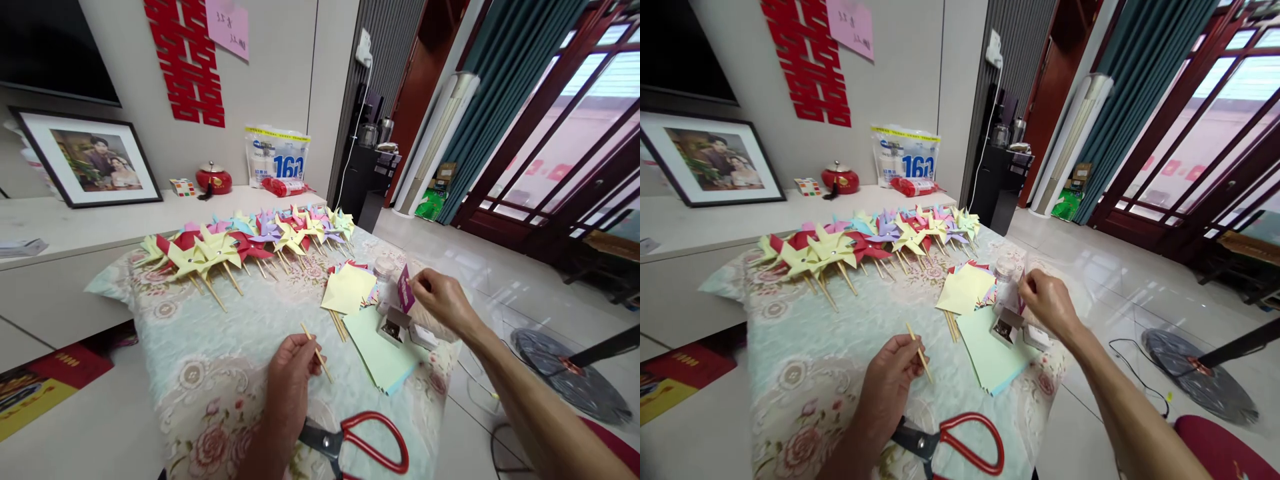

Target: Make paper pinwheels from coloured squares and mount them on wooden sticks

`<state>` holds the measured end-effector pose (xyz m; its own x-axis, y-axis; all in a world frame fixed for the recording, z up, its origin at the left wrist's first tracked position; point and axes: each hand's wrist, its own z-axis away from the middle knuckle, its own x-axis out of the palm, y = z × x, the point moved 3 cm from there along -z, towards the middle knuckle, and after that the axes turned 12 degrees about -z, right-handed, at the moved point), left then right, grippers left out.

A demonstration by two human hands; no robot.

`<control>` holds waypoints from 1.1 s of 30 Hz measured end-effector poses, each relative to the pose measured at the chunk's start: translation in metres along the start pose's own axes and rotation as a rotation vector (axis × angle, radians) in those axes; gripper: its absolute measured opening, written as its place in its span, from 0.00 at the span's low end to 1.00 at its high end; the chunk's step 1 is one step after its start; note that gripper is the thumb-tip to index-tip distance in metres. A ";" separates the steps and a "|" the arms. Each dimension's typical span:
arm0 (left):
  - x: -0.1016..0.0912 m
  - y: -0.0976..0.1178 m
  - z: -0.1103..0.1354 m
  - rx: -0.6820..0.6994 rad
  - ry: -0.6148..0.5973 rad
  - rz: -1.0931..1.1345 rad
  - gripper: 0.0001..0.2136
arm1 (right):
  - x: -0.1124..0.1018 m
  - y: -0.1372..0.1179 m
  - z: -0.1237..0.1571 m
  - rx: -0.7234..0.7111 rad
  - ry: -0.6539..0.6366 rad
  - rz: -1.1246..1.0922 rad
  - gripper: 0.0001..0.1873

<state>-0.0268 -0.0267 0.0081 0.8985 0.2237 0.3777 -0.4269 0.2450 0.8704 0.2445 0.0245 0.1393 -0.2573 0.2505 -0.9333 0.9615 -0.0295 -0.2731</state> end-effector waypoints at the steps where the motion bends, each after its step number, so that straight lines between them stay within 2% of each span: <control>1: 0.001 -0.002 -0.001 0.008 -0.001 -0.035 0.13 | -0.003 0.000 -0.019 0.006 -0.004 0.057 0.12; 3: 0.001 -0.005 -0.004 0.020 0.003 -0.095 0.13 | -0.003 0.000 -0.054 0.009 -0.017 0.126 0.12; 6: 0.002 -0.009 -0.008 0.029 0.000 -0.165 0.12 | 0.010 0.001 -0.095 0.004 -0.091 0.228 0.12; 10: 0.003 -0.009 -0.010 0.053 -0.004 -0.202 0.10 | 0.035 0.003 -0.123 0.008 -0.218 0.351 0.11; 12: 0.002 -0.009 -0.011 0.060 0.008 -0.194 0.10 | 0.044 0.004 -0.131 0.013 -0.264 0.404 0.14; 18: 0.001 -0.006 -0.012 0.062 0.058 -0.161 0.12 | 0.051 0.002 -0.138 -0.016 -0.348 0.489 0.17; 27: 0.001 -0.004 -0.012 0.086 0.077 -0.141 0.14 | 0.046 0.000 -0.129 -0.040 -0.323 0.539 0.18; 31: 0.000 -0.001 -0.013 0.129 0.101 -0.128 0.23 | 0.038 -0.017 -0.120 -0.124 -0.277 0.472 0.09; 33: 0.000 0.000 -0.013 0.158 0.087 -0.146 0.26 | 0.033 -0.032 -0.107 -0.165 -0.228 0.412 0.11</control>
<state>-0.0282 -0.0143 0.0044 0.9343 0.2792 0.2218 -0.2660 0.1314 0.9550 0.2151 0.1369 0.1423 0.1502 0.0319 -0.9881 0.9853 0.0770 0.1523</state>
